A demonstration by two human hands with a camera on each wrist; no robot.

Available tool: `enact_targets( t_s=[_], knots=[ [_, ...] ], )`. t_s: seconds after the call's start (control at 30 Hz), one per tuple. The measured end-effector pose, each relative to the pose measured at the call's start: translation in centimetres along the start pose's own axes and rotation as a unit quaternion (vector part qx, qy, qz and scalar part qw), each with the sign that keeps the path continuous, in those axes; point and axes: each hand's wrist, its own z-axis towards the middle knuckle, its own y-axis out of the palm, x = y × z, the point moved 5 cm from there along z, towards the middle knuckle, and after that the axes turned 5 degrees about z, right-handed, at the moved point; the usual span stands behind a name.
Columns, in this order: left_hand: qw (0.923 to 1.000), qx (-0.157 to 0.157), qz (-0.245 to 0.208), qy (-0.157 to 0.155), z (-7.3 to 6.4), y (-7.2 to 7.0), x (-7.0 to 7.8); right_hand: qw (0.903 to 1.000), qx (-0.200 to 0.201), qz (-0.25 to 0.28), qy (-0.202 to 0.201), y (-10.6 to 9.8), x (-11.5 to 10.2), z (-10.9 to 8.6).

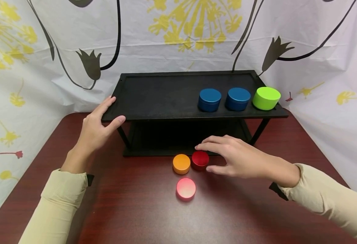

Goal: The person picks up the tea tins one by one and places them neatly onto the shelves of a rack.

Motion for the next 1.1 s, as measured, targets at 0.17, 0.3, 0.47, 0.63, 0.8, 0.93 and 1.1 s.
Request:
enact_targets(
  t_s=[0.17,0.3,0.47,0.63,0.8,0.93,1.1],
  knots=[
    [1.0000,0.001,0.001,0.000,0.0,-0.1,0.0,0.9999,-0.012,0.008,-0.003,1.1,-0.2,0.1],
    [1.0000,-0.001,0.001,0.001,0.0,0.0,-0.1,0.9994,-0.027,0.018,-0.011,2.1,-0.3,0.1],
    [1.0000,-0.001,0.001,0.003,0.0,0.1,-0.1,0.9986,-0.042,0.028,-0.015,3.2,-0.3,0.0],
    [1.0000,0.000,0.000,0.002,0.0,0.0,-0.1,0.9983,-0.045,0.029,-0.022,4.1,-0.7,0.1],
    [1.0000,0.000,0.000,0.000,0.0,0.0,-0.1,0.9971,-0.060,0.045,-0.015,5.0,-1.0,0.2],
    [1.0000,0.000,-0.001,-0.001,0.0,0.0,-0.1,0.9963,-0.070,0.049,-0.013,5.8,-1.1,0.3],
    [1.0000,0.000,-0.001,0.000,0.0,0.0,-0.1,0.9953,-0.076,0.054,-0.026,6.5,-1.4,0.4]
  ],
)
